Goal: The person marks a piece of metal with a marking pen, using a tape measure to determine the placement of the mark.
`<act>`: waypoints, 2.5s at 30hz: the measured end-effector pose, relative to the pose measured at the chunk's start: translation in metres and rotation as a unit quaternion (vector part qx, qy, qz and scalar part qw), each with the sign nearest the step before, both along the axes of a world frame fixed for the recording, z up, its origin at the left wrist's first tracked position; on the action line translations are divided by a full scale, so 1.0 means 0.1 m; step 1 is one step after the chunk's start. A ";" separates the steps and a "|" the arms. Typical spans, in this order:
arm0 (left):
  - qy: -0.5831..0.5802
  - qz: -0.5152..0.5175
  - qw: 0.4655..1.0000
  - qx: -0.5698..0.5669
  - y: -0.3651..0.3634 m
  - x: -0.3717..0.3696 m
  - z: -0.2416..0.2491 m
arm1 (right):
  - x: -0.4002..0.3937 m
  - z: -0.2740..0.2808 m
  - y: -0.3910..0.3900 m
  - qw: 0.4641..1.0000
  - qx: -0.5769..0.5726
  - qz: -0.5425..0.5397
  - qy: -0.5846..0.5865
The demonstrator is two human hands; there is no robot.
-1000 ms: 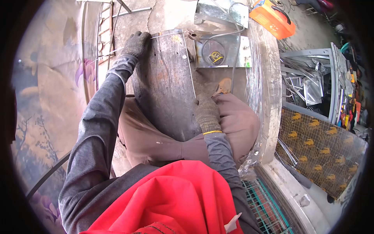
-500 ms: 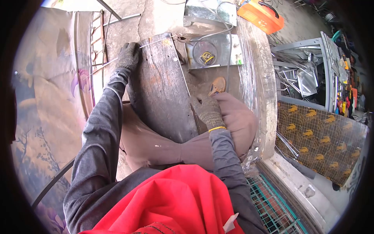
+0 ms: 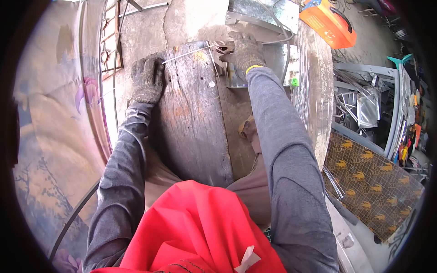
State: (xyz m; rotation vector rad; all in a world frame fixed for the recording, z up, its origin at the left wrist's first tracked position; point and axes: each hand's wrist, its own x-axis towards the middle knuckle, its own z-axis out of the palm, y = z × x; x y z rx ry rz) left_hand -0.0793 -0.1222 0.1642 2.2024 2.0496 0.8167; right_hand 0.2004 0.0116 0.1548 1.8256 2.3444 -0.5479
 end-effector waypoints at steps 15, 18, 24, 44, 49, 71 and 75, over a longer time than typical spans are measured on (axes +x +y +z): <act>-0.022 0.009 1.000 -0.004 -0.01 -0.01 0.02 | 0.85 -0.29 0.06 0.988 -0.023 -0.088 -0.121; -0.033 0.014 0.999 -0.010 -0.03 -0.01 -0.01 | 1.04 -0.76 -0.14 0.978 0.183 -0.036 -0.094; -0.034 0.011 0.999 0.014 -0.01 -0.05 -0.06 | 0.84 -0.87 -1.28 0.952 -0.210 -0.100 0.197; -0.218 -0.037 0.967 0.125 -0.47 0.06 1.60 | 0.46 -0.15 -1.17 0.867 0.084 -0.382 0.307; -0.345 -0.029 0.934 0.090 -0.70 0.00 2.11 | 0.79 0.75 -1.31 0.781 0.096 -0.336 0.517; -0.581 -0.151 0.770 -0.219 -1.84 -0.54 3.02 | 0.88 1.89 -1.77 0.885 0.408 -0.054 0.217; -0.607 -0.162 0.720 -0.294 -1.81 -0.59 2.62 | 1.05 1.53 -1.94 0.974 0.099 0.032 0.200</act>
